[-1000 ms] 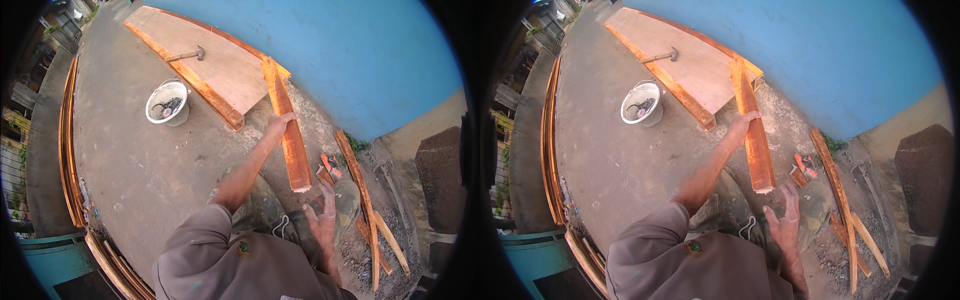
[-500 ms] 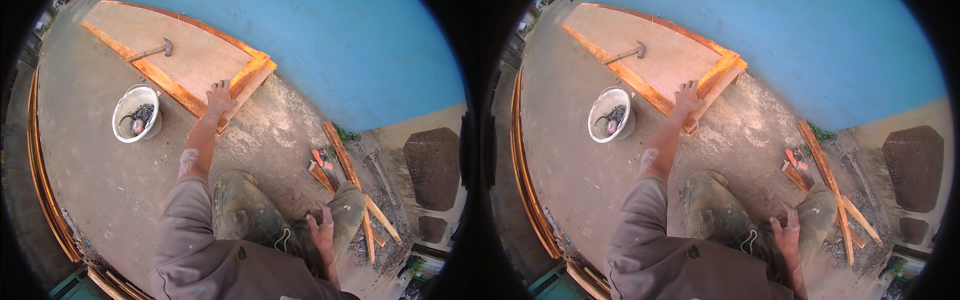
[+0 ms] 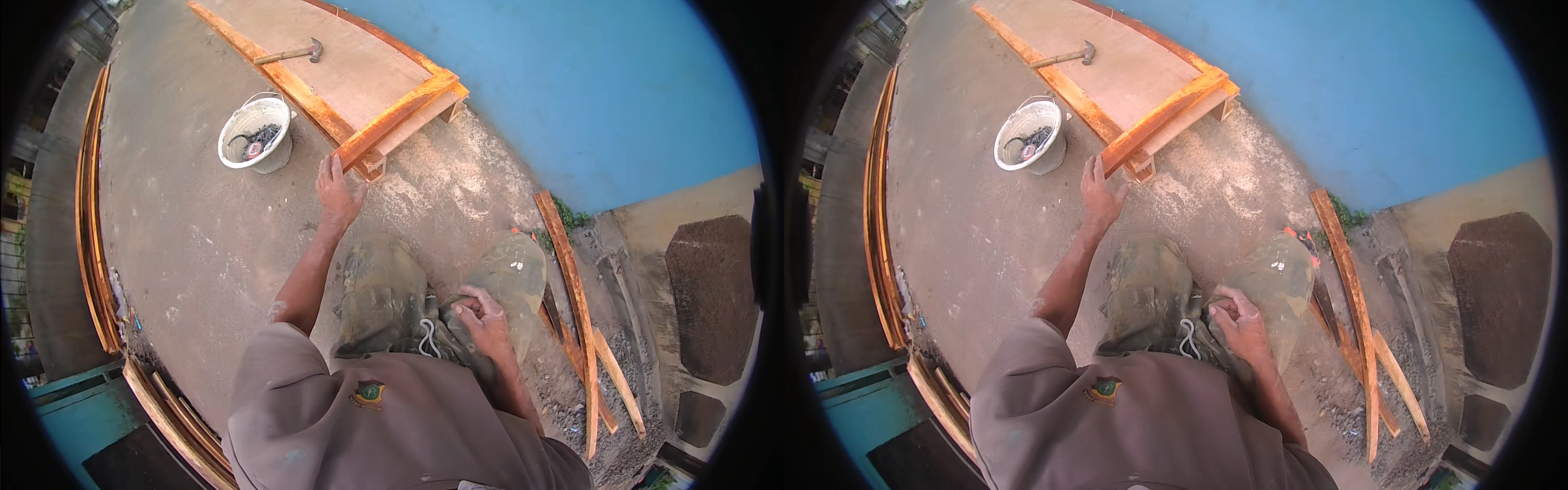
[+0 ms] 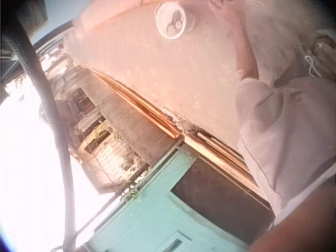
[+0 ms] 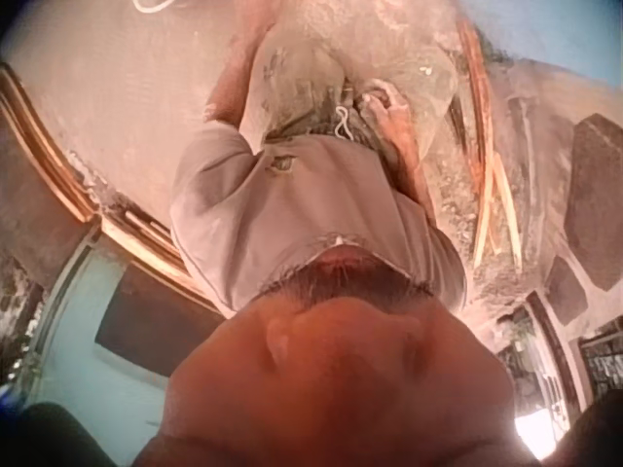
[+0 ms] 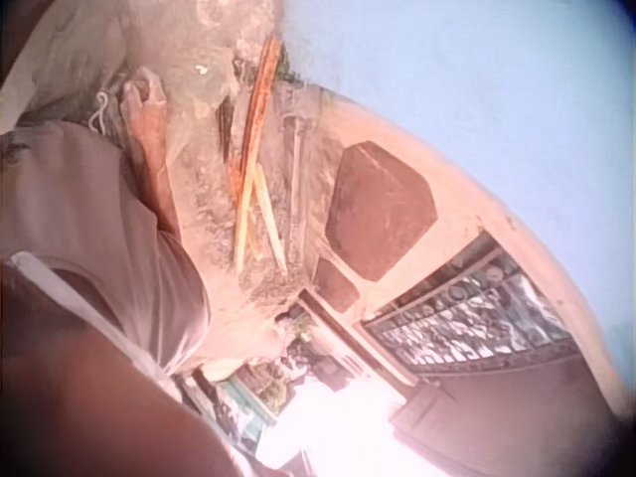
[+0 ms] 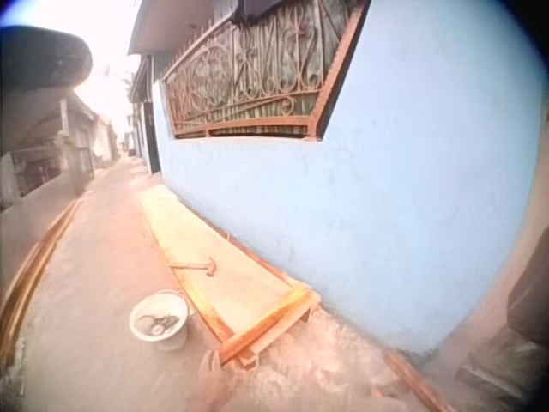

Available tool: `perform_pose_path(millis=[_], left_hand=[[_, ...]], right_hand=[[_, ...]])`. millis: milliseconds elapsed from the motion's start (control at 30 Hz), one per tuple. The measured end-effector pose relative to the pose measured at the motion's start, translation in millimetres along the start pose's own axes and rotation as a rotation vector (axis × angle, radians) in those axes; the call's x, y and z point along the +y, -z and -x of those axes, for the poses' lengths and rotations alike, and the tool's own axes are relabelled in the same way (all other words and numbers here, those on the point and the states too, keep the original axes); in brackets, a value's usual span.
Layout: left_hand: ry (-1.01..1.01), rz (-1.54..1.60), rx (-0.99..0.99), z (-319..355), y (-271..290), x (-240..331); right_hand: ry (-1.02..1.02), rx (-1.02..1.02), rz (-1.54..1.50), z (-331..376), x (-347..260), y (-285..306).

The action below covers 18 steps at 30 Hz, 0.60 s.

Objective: The person hammers nails into a wooden frame using a hammer, securing the pieces together. They then move to an indoor area, pick up a bucket of nails, and sort through them.

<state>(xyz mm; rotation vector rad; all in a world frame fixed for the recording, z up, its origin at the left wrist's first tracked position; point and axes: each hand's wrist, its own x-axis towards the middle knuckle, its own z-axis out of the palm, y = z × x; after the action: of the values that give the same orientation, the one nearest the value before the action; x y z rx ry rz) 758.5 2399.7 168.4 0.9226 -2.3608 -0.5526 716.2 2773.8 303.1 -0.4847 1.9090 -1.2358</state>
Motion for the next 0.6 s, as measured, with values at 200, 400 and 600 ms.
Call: perform_pose_path(millis=[200, 400, 600], left_hand=[[0.473, 0.178, -0.504, 201, 32, -26], [0.605, -0.113, -0.668, 186, 98, 9], [0.742, -0.188, -0.624, 206, 86, -14]], right_hand=[[0.138, -0.250, 0.138, -69, 24, -23], [0.278, -0.337, 0.335, -130, 36, -38], [0.186, -0.410, 0.109, -180, 64, -68]])
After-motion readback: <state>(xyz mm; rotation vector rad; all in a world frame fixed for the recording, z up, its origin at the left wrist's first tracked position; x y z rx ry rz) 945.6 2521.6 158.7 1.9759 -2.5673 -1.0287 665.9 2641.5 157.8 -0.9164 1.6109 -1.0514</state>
